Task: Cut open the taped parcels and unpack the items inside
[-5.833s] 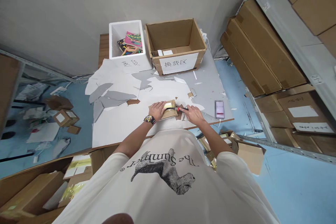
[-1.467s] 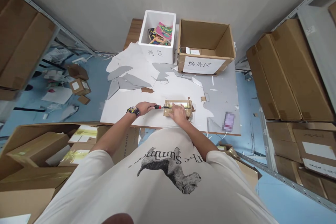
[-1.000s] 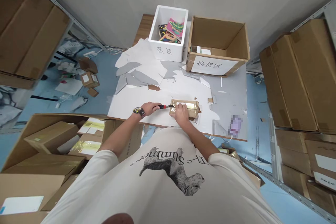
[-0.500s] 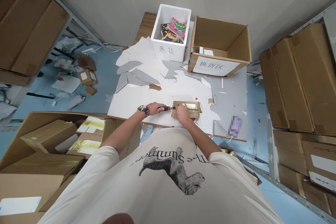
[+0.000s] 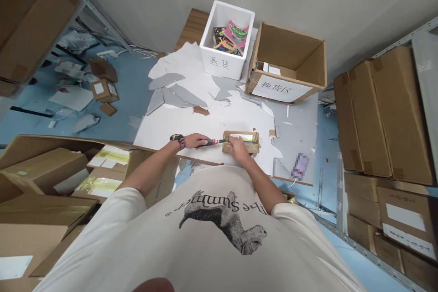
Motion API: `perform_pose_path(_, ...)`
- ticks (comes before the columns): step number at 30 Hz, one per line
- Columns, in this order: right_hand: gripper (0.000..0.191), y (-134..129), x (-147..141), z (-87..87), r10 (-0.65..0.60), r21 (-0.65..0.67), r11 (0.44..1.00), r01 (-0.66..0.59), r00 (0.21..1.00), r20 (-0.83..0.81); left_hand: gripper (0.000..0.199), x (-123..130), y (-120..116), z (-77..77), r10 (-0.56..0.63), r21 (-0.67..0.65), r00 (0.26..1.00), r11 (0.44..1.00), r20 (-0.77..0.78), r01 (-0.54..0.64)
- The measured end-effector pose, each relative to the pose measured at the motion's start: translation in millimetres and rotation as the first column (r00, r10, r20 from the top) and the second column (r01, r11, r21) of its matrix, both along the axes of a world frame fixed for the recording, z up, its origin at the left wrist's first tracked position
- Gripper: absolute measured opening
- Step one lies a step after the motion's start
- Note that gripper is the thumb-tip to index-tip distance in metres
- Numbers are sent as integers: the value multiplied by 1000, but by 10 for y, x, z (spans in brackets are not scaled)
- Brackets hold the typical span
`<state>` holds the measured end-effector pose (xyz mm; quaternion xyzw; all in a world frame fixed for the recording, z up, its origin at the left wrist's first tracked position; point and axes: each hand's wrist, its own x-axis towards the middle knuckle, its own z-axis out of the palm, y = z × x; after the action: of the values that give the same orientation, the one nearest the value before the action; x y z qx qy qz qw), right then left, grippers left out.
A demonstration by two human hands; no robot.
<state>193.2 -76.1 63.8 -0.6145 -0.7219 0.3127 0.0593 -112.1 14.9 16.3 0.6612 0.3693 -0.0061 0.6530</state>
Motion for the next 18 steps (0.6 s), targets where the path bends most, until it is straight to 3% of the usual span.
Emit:
perform_pose_path(6, 6, -26, 64, 39, 37, 30, 999, -38, 999, 23, 63, 153, -405, -66, 187, -60, 976, 982, 111, -181)
perform_pose_path(11, 4, -87, 132, 12, 42, 75, 996, -47, 997, 70, 69, 224, -774, -117, 157, -176, 982, 975, 108, -137)
perform_pose_path(13, 9, -134, 183, -12, 40, 92, 995, -47, 997, 72, 73, 117, -883, -129, 225, -233, 970, 952, 95, -198)
perform_pose_path(16, 23, -218, 275, -69, 35, 173, 984, -50, 995, 89, 76, -102, -1013, -162, 483, -255, 875, 851, 37, -459)
perform_pose_path(18, 32, -258, 328, -127, 8, 252, 967, -40, 992, 126, 78, -226, -1082, -187, 696, -233, 718, 697, -9, -678)
